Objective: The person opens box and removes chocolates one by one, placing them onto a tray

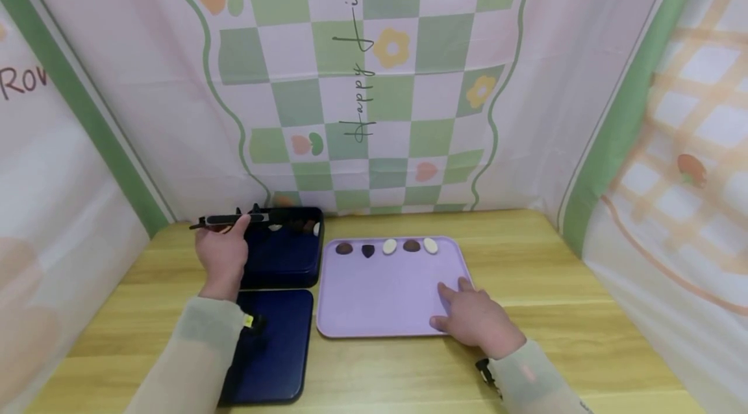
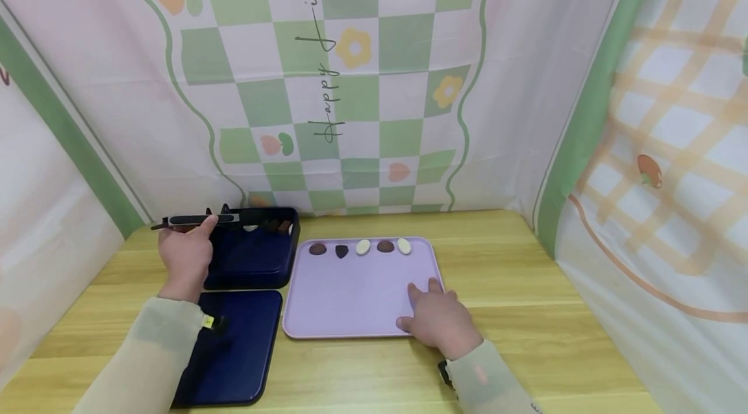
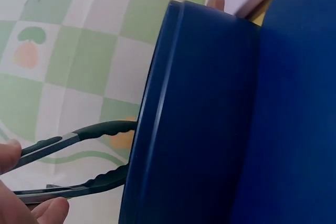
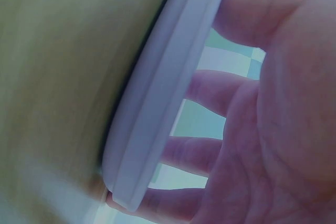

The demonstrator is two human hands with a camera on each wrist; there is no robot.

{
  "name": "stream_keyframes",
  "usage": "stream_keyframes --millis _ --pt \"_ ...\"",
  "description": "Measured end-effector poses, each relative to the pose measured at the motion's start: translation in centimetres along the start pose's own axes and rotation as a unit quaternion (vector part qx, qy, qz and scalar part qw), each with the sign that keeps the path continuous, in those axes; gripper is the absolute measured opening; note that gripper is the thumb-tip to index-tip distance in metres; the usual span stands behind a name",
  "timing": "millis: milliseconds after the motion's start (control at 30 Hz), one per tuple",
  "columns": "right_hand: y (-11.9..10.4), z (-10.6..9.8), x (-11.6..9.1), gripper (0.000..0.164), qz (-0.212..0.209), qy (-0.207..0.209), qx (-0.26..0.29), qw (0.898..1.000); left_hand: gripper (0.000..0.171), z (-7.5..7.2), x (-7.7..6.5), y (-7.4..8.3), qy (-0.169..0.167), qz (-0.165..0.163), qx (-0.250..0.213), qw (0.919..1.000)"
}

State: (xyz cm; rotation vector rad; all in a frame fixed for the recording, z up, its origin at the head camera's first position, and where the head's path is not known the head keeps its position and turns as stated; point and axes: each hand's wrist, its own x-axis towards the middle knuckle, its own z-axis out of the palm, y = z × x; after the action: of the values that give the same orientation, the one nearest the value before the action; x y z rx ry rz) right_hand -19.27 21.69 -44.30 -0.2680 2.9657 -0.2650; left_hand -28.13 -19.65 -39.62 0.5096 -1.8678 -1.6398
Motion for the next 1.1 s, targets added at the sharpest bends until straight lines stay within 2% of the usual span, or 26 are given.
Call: stream_keyframes --millis 167,233,333,567,800,1100 --pt "-0.1 0.0 -0.1 0.073 0.000 0.003 0.002 1.000 0.041 0.4 0.3 -0.4 -0.004 0.014 -0.016 0.9998" --pt "-0.1 0.0 -0.1 0.073 -0.002 0.004 0.003 1.000 0.041 0.5 0.4 -0.5 -0.011 0.017 -0.037 0.9991" --pt "-0.1 0.0 -0.2 0.073 -0.005 0.003 0.005 1.000 0.044 0.5 0.6 -0.8 -0.019 0.021 -0.041 0.9987" --pt "0.0 0.1 -0.1 0.073 -0.006 0.002 -0.002 1.000 0.048 0.4 1.0 -1.6 -0.038 0.036 -0.012 0.9985" --pt "0.0 0.0 -0.1 0.074 -0.004 0.000 -0.002 1.000 0.050 0.1 1.1 -2.1 -0.060 0.040 0.050 0.9961" --pt "-0.1 -0.1 -0.1 0.073 0.001 -0.004 -0.004 1.000 0.051 0.0 1.3 -2.3 -0.079 0.043 0.063 0.9940"
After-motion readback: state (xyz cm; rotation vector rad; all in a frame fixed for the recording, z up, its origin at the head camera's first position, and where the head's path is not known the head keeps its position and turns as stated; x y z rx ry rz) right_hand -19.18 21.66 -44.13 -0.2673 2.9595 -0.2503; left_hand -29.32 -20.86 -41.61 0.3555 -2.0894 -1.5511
